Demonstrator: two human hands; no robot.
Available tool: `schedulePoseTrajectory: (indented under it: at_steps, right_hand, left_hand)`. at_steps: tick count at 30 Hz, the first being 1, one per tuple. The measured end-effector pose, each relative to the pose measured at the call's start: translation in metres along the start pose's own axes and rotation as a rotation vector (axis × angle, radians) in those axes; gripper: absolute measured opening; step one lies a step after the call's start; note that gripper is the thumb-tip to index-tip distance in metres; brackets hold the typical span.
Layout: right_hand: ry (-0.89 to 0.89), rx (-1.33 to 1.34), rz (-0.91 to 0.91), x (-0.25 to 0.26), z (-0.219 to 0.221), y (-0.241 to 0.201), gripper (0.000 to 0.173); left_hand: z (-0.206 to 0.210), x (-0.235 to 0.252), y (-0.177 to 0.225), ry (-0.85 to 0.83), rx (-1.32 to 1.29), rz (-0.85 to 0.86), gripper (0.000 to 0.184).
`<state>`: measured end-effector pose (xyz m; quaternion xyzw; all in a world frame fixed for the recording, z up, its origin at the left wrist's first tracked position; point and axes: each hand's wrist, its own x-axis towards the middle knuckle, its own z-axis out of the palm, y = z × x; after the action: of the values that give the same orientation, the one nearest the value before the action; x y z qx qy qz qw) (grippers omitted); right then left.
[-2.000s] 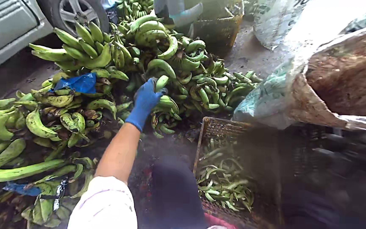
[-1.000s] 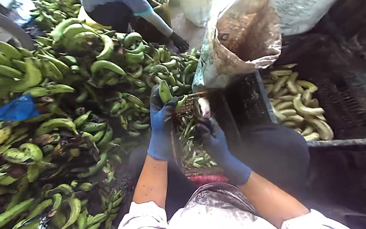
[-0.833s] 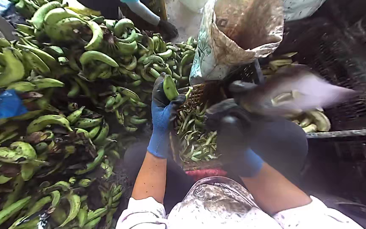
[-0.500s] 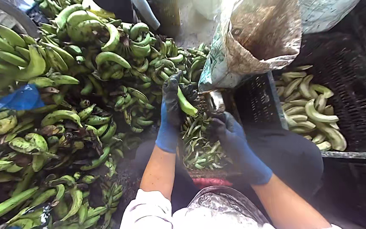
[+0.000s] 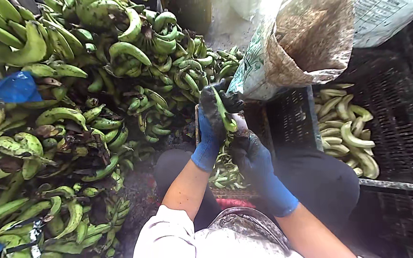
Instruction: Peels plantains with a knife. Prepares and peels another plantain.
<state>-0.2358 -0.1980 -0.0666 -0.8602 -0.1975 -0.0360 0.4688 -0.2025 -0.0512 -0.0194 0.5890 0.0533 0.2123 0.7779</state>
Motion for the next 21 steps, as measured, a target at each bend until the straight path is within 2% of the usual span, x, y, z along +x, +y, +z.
schedulePoseTrajectory:
  at_steps: [4, 10, 13, 16, 19, 21]
  right_hand:
    - [-0.025, -0.185, -0.025, 0.019, 0.005, 0.001, 0.045]
    - [-0.024, -0.201, 0.002, 0.03, 0.003, 0.01, 0.042]
    - [-0.038, -0.151, 0.007, 0.032, -0.005, 0.008, 0.044]
    - [-0.078, -0.139, 0.009, 0.03, -0.009, 0.003, 0.043]
    - [-0.069, -0.149, -0.009, 0.042, -0.015, 0.007, 0.04]
    - [-0.116, -0.136, 0.04, 0.053, -0.029, 0.008, 0.039]
  left_hand:
    - [0.005, -0.01, -0.009, 0.041, -0.04, -0.214, 0.064]
    - [0.005, -0.013, -0.011, -0.068, -0.1, -0.304, 0.063]
    - [-0.002, -0.019, -0.003, -0.158, 0.015, -0.222, 0.055]
    - [-0.004, -0.009, -0.006, -0.138, 0.075, -0.079, 0.048]
    - [0.009, -0.006, -0.004, -0.165, -0.01, -0.175, 0.043]
    - [0.024, 0.007, -0.007, -0.195, -0.085, -0.236, 0.038]
